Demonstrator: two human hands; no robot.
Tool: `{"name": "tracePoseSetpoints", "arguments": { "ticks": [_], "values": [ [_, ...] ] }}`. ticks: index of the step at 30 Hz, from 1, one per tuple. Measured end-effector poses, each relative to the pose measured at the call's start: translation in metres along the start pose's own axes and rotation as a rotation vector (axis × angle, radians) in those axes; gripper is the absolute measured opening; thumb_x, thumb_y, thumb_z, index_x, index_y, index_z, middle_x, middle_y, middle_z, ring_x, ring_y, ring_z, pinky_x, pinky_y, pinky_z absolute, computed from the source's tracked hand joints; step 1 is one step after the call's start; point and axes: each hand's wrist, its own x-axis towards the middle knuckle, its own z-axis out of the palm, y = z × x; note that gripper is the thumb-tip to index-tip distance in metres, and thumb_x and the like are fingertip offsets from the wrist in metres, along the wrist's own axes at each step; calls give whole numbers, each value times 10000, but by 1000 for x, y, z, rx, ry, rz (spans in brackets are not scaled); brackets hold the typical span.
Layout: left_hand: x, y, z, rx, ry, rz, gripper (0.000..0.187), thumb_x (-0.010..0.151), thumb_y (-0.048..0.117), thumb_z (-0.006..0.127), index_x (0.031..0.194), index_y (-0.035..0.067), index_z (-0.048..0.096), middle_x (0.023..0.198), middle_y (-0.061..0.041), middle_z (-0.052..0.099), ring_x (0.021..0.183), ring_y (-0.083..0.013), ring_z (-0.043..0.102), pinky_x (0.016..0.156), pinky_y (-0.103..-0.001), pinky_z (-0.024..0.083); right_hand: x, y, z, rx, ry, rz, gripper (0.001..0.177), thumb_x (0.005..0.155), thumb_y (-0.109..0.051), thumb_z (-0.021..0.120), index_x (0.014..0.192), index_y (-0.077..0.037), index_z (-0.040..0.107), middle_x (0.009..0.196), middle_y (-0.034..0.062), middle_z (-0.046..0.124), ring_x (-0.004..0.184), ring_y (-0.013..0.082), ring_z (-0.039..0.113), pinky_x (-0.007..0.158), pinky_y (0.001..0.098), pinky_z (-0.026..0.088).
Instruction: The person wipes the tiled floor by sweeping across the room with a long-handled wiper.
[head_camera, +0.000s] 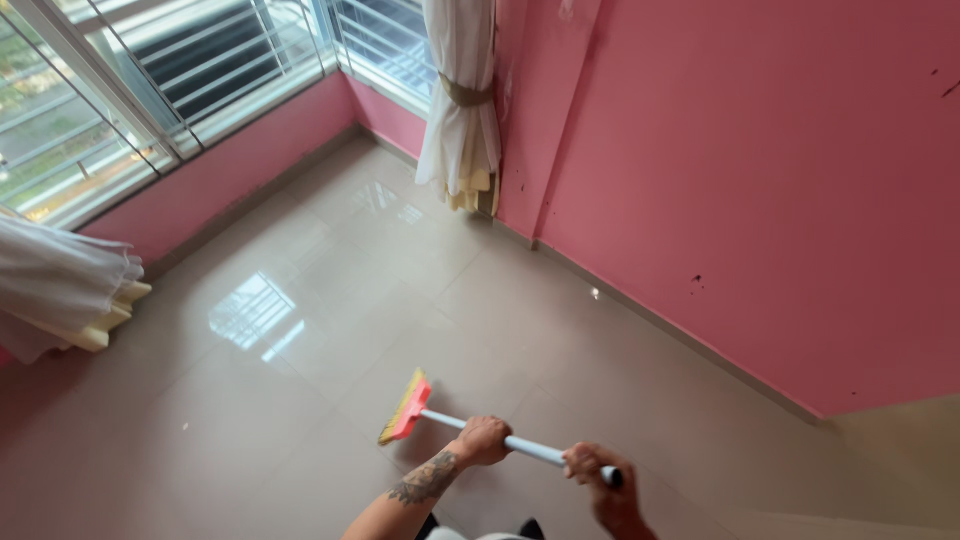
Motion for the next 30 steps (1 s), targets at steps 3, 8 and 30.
{"name": "tracePoseSetpoints", "arguments": {
  "ticks": [3, 8, 30],
  "values": [
    [28, 55, 20, -21, 16, 52, 212, 909, 377, 717, 850, 184, 779, 825, -88, 736, 796, -334, 711, 679, -487, 540, -6, -27, -58, -49, 74, 23, 411, 1011, -236, 588, 698, 32, 590, 687, 82, 613, 624, 164, 579, 606, 311, 514],
    [73, 135, 43, -143, -45, 99, 335, 932, 506, 682, 955, 184, 773, 845, -104, 745, 772, -331, 713, 690, -481, 553, 13, -89, -109, -162, -30, -33, 519, 1117, -258, 554, 656, -25, 509, 615, 32, 523, 615, 136, 513, 561, 292, 498],
    [73, -50, -50, -32, -212, -88, 244, 960, 364, 670, 955, 126, 723, 881, -109, 730, 839, -300, 709, 768, -431, 547, 145, -55, 84, -201, -205, -32, 422, 1042, -263, 609, 700, -19, 575, 621, 27, 462, 579, 106, 389, 528, 309, 360]
  ]
}}
